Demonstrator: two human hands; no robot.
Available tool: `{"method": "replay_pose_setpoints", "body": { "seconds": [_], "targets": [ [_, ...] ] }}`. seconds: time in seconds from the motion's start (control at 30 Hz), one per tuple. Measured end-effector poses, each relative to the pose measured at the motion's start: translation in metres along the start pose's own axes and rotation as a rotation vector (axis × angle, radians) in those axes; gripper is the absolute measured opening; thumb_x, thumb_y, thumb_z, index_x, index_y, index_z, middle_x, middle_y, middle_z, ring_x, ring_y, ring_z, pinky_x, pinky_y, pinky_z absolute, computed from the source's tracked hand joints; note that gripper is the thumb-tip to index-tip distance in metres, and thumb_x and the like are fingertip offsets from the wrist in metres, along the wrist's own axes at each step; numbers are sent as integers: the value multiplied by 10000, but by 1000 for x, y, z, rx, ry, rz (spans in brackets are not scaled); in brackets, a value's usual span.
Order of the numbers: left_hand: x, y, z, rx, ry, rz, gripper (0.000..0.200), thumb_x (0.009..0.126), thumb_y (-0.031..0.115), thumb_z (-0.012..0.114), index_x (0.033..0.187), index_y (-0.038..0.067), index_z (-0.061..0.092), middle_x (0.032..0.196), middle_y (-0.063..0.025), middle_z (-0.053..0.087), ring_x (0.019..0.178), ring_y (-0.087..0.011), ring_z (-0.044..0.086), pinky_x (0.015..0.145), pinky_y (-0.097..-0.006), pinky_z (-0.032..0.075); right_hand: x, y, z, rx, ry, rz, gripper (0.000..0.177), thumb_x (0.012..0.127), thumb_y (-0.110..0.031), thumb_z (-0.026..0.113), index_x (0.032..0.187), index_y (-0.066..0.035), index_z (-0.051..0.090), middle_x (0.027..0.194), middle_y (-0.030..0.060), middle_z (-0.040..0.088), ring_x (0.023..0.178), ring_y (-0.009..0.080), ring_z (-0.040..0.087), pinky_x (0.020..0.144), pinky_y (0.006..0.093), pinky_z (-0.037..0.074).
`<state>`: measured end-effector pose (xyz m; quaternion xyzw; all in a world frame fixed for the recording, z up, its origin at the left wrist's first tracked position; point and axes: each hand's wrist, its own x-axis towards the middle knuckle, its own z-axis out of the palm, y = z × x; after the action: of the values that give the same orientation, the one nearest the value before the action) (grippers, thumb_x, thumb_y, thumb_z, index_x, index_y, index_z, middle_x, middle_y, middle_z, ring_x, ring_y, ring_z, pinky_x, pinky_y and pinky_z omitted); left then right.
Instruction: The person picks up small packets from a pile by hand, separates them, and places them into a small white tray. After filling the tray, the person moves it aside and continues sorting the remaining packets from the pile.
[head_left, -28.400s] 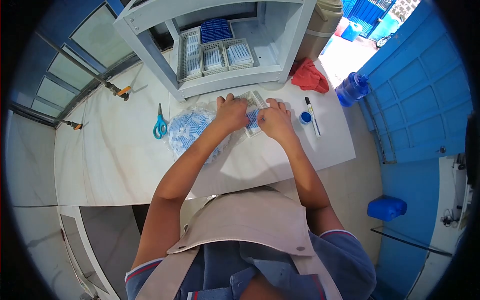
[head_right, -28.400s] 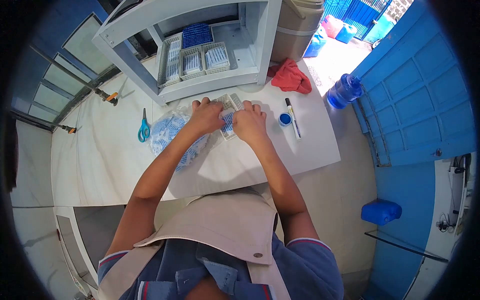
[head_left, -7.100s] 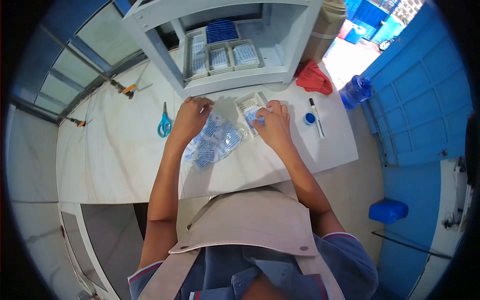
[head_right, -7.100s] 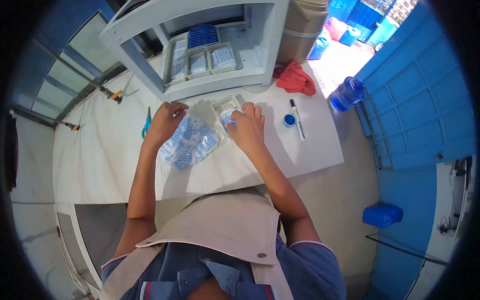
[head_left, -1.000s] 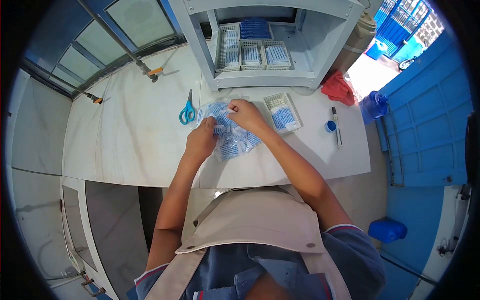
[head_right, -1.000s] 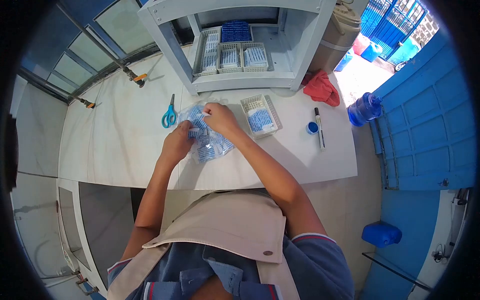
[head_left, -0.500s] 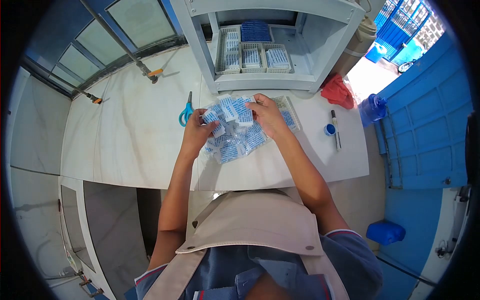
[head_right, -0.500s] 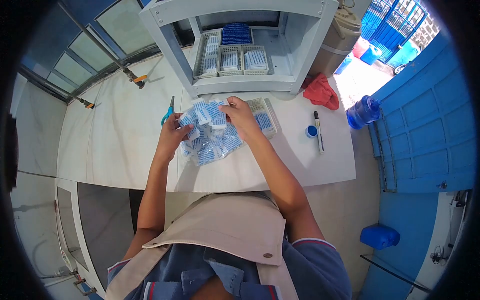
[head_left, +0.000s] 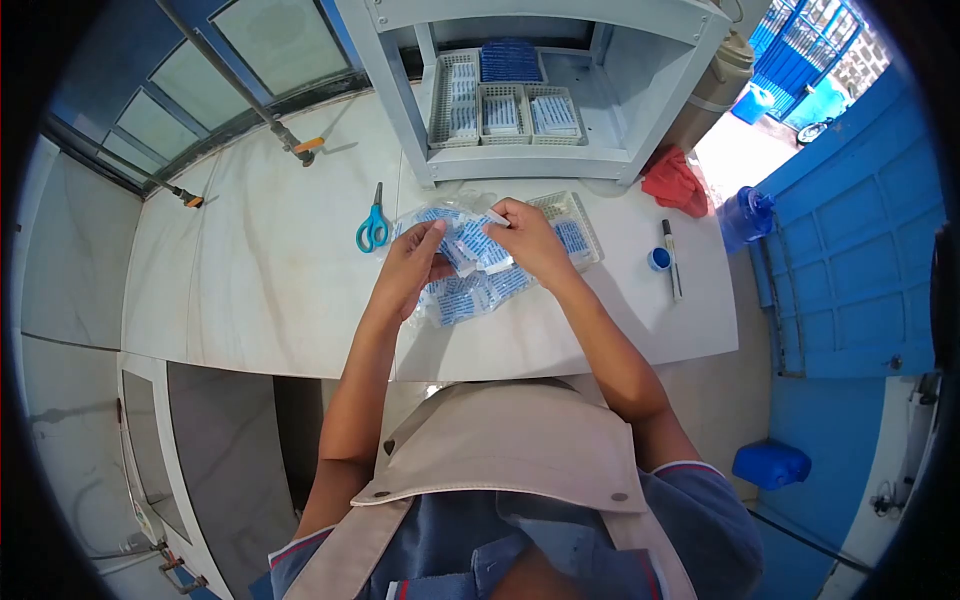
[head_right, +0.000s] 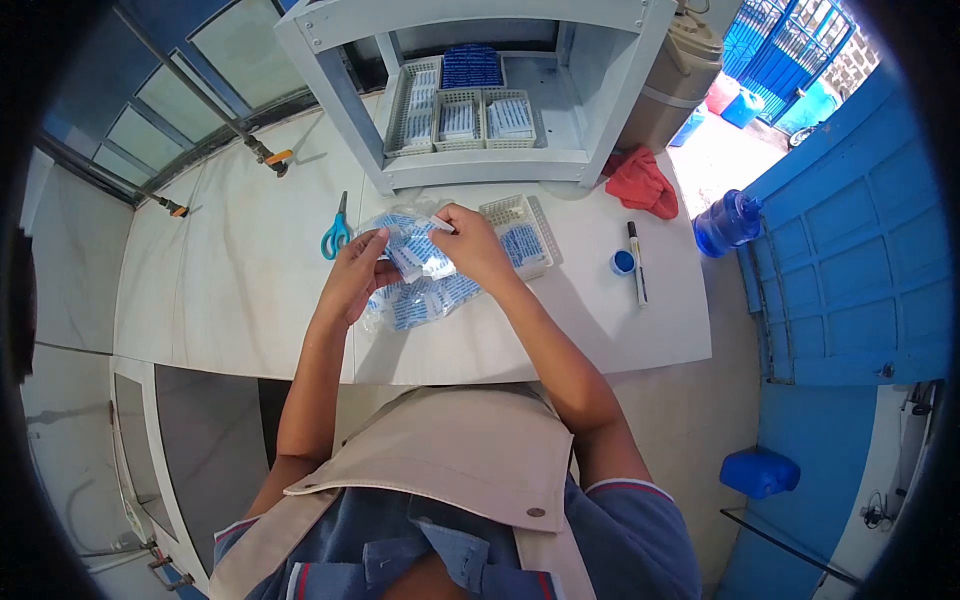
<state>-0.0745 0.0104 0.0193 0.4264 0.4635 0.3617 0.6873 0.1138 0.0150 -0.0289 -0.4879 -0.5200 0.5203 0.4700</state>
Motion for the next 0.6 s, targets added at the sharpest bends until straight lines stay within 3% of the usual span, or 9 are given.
{"method": "replay_pose_setpoints", "body": {
  "seconds": [0.07,0.17,0.27,0.33,0.43,0.6],
  "targets": [
    [0,2,2,9,17,-11,355,942,281,532,1130,-19,538,925,-69,620,753,-126,621,695,-276,525,1,2,1,-29,26,-30,116,817,-71,625,889,14,594,746,53,620,656,94,549,598,254,440],
    [4,-2,0,37,39,10,293,939,196,523,1125,-29,551,898,-66,626,738,-118,618,680,-259,527,1,3,-1,-66,39,-74,122,813,-80,634,891,7,598,741,57,618,653,99,549,601,265,444],
    [7,-9,-4,65,62,85,266,927,95,490,1150,-38,547,891,-64,629,716,-113,614,643,-243,528,-2,-2,-1,-34,17,-47,131,820,-75,631,903,19,593,766,62,629,668,97,558,606,255,446],
    [8,-9,-4,-29,187,137,291,909,18,452,1181,-51,530,898,-68,630,706,-104,613,616,-230,532,-5,-8,-5,72,76,-3,136,864,-30,597,984,19,559,848,50,640,728,74,581,638,203,457],
    [9,-15,-8,-4,265,230,289,911,22,448,1179,-51,529,924,-80,635,715,-107,622,623,-236,542,-11,-17,-5,271,175,-101,174,875,-48,599,1028,12,542,862,57,647,732,75,584,649,198,459],
    [10,-30,12,-23,229,220,286,915,41,453,1177,-47,528,938,-87,638,728,-122,630,647,-249,551,-15,-25,5,249,177,-23,180,887,-65,596,1039,-1,525,862,52,643,737,64,571,641,204,451]
  ]
}}
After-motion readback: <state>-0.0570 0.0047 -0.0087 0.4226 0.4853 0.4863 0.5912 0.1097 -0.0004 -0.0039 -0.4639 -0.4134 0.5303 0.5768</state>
